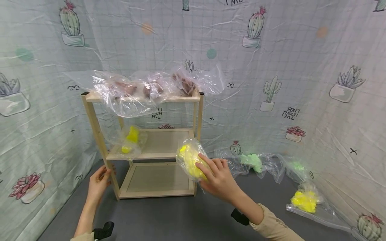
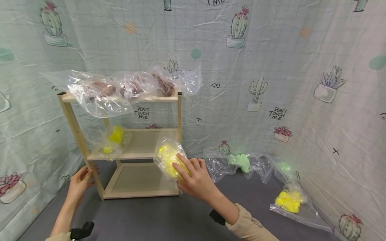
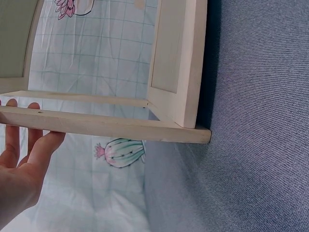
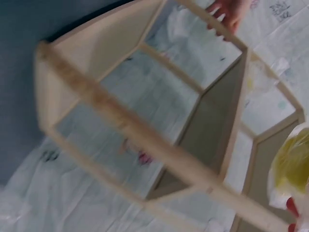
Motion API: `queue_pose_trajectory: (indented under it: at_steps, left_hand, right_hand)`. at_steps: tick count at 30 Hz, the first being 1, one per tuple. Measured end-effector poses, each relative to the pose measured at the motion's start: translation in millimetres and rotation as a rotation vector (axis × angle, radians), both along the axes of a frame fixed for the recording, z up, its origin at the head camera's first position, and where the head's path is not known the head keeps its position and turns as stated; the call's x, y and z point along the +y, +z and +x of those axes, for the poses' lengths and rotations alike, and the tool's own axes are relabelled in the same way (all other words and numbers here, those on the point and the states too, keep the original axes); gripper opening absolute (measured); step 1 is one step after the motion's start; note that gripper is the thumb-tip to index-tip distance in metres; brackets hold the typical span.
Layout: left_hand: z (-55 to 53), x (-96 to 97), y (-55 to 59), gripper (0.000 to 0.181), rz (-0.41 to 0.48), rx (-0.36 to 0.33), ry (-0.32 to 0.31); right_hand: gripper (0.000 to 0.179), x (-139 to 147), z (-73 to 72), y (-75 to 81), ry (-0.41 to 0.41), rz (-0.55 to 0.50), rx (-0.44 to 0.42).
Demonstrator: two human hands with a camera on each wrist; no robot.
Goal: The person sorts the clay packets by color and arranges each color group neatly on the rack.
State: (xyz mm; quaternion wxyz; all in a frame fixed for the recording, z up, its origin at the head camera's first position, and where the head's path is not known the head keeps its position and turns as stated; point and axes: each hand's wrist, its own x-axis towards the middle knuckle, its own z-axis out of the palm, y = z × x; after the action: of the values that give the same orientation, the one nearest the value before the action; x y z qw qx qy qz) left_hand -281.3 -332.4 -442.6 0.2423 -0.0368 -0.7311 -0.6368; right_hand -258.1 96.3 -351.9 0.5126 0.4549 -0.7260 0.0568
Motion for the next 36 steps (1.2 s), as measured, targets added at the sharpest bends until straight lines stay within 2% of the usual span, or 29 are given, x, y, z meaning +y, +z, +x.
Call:
queue_pose_trajectory:
  at_steps: [3,5,6,11,14,18,23,25,31,36]
  left_hand:
    - [3.3,6.5,6.8,0.032,-0.020,-0.008,0.021]
    - [12.7,17.3,21.1,0.031,-0.079,-0.066,0.069]
    - [15.3,20.7,24.4,0.029,-0.079,-0.063,0.076]
    - [17.2,22.5,26.1,0.029,-0.046,-0.050,0.061]
    - [17.8,23.0,26.4,0.029,-0.041,-0.048,0.055]
    - [18.2,23.1,25.8,0.029,-0.056,-0.047,0.058]
    - [18.4,22.7,24.7,0.041,-0.037,-0.034,0.044]
    - [17.9,22.5,24.2,0.044,-0.058,-0.036,0.053]
    - [17.5,20.7,22.4,0.038,-0.105,-0.036,0.069]
    - [18.2,20.4,22.1,0.038,-0.097,-0.037,0.065]
  right_hand:
    - [0.060,-21,-3.0,8.6,-0.032,-0.020,0.027]
    - [0.057,-36,-5.4,15.2,-0.058,-0.032,0.042]
    - [0.055,-43,-6.4,18.5,-0.079,-0.035,0.042]
    - [0.047,-75,-13.8,33.2,-0.172,-0.030,-0.023]
    - [0.040,-89,-22.0,37.4,-0.194,-0.040,-0.065]
    - [0.037,-101,-32.4,38.0,-0.222,-0.049,-0.101]
    - [0.038,-110,-40.7,35.1,-0.284,-0.039,-0.144]
    - [0.038,-112,-43.3,32.9,-0.307,-0.038,-0.158]
    - [0.037,-119,-50.2,24.9,-0.387,-0.030,-0.169]
    - [0.035,-118,-50.9,18.0,-0.375,0.000,-0.207]
